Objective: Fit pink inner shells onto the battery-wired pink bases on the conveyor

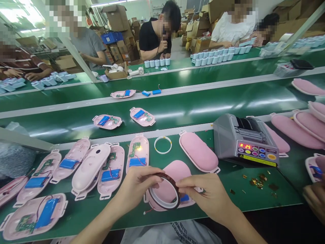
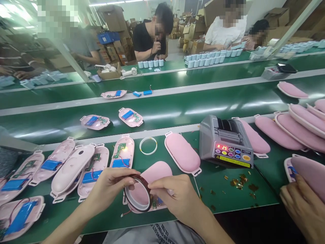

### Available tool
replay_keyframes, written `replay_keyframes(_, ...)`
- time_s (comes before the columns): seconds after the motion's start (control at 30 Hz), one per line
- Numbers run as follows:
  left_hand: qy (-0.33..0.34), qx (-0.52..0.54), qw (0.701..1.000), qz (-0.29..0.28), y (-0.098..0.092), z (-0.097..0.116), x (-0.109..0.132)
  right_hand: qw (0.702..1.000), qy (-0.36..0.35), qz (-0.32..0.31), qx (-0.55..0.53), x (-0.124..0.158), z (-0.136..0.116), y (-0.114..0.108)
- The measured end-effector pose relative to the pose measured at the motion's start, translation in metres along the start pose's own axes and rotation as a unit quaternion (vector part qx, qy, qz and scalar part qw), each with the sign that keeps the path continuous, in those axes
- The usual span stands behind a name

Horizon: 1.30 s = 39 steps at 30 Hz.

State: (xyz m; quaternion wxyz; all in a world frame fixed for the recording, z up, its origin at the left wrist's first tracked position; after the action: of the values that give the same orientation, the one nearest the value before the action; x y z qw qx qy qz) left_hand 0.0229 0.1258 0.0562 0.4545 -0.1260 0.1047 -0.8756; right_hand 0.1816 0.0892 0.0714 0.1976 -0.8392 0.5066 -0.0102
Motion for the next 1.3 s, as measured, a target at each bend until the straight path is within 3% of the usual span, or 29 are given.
replay_keyframes(0.17,-0.040,0.013,0.999,-0.004,0.000,0.000,-0.001,1.000,-0.016,-0.007,0.003,-0.003,0.001,0.006)
replay_keyframes(0.4,-0.080,0.087,0.993,-0.004,0.004,-0.016,-0.006,0.988,-0.064,-0.003,0.141,0.005,-0.005,0.019)
replay_keyframes(0.53,-0.101,0.138,0.984,0.054,-0.019,-0.030,-0.009,0.992,-0.089,0.005,0.086,0.021,-0.016,0.011)
replay_keyframes(0.63,-0.085,0.168,0.979,0.079,-0.032,-0.026,-0.011,0.995,-0.092,0.027,0.026,0.030,-0.019,-0.001)
replay_keyframes(0.73,-0.067,0.185,0.977,0.079,-0.034,-0.016,-0.012,0.995,-0.077,0.054,0.021,0.033,-0.015,-0.011)
replay_keyframes(0.83,-0.064,0.182,0.977,0.087,-0.032,-0.011,-0.011,0.989,-0.074,0.112,0.059,0.037,-0.013,-0.024)
replay_keyframes(0.93,-0.043,0.154,0.983,0.094,-0.030,-0.003,-0.006,0.965,-0.097,0.215,0.113,0.047,-0.021,-0.044)
replay_keyframes(1.03,0.012,0.070,0.992,0.106,-0.031,0.016,0.002,0.918,-0.156,0.359,0.063,0.066,-0.034,-0.074)
replay_keyframes(1.1,0.055,-0.019,0.993,0.101,-0.027,0.035,0.004,0.903,-0.166,0.395,0.022,0.066,-0.040,-0.085)
replay_keyframes(1.13,0.079,-0.066,0.991,0.090,-0.022,0.046,0.004,0.921,-0.144,0.361,0.017,0.054,-0.042,-0.083)
replay_keyframes(1.17,0.106,-0.108,0.986,0.074,-0.015,0.057,0.002,0.953,-0.100,0.287,0.016,0.034,-0.039,-0.075)
replay_keyframes(1.23,0.151,-0.171,0.973,0.038,-0.003,0.074,-0.005,0.995,0.030,0.092,-0.004,-0.002,-0.020,-0.045)
replay_keyframes(1.3,0.172,-0.208,0.962,0.034,-0.001,0.081,-0.015,0.987,0.144,-0.034,-0.061,-0.017,0.006,-0.024)
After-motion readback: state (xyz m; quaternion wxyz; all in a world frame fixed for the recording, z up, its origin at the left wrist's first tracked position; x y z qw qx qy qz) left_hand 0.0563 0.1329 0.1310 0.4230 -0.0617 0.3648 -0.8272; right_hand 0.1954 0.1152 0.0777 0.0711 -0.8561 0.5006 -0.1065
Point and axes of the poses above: each hand's wrist, its own x-axis away from the middle knuckle, its own y-axis out of the palm, z = x × y, the point moved 10 cm from there along -x, towards the middle knuckle, and after that the axes turned 11 degrees about -z, right-handed, at the moved point
